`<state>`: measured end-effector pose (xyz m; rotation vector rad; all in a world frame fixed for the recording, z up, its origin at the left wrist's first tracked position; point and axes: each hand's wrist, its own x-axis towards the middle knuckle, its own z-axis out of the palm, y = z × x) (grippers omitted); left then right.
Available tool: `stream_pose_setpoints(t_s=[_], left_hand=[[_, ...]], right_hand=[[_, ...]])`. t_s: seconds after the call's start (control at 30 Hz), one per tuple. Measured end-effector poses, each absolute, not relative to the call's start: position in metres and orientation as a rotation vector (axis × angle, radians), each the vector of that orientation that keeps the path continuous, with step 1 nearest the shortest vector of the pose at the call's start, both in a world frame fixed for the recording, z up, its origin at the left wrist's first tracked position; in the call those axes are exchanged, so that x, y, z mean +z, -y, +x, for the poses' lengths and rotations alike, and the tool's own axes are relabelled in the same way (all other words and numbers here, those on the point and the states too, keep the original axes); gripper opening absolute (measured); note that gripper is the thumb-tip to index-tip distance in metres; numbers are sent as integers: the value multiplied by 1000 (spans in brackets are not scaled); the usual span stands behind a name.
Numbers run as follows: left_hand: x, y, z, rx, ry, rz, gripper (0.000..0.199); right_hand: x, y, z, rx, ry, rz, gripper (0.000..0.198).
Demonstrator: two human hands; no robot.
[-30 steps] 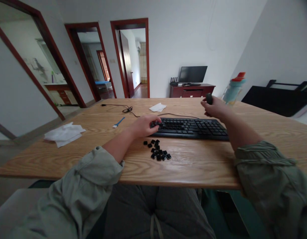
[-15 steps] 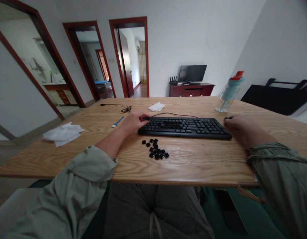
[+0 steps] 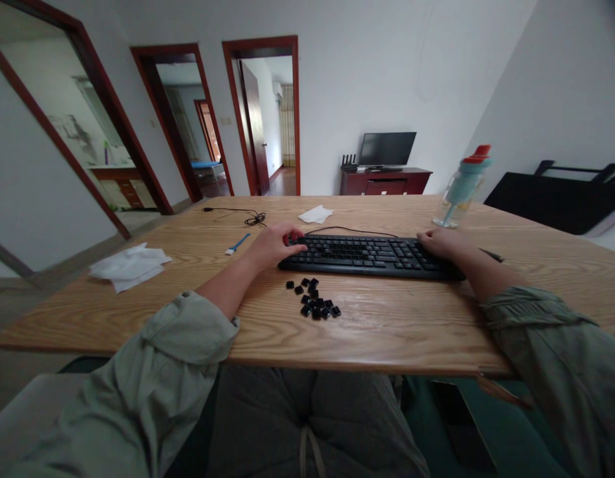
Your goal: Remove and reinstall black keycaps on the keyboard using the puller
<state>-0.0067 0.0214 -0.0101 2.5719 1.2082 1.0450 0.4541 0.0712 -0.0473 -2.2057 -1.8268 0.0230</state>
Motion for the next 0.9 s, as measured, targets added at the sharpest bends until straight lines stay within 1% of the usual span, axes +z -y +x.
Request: stream_pose_setpoints(t_s=[0.1,0.2,0.47,0.7,0.77,0.83,0.87,0.9], left_hand=[[-10,-20,-5,1028,-1187,2603,26],[-10,-19,-3,1024,-1160,2636,27],[-9,-17,-3,972,-1227,2616,30],[-7,-23,-17,946,-1251,2497,34],[-4,-21,-20,879,-1237,2467,36],[1,-12,-20,729,-1203,2471,37],[5,-6,-18,622,-1175,2480,37],[9,1,-16,502,-1138,2484,36]], right_hand=[[-48,-69,449,-16,1891,-2324,55],[-47,-66,447,-33,1915,-2308,59],[-45,-64,441,10,1882,-2247,57],[-43,-75,431,21,1957,-2224,59],[-34,-71,420,-30,1963,-2181,56],[-20,-55,397,-206,1975,-1998,54],[-12,-43,381,-233,2005,-1872,55],[-5,-28,362,-170,2059,-1747,55]])
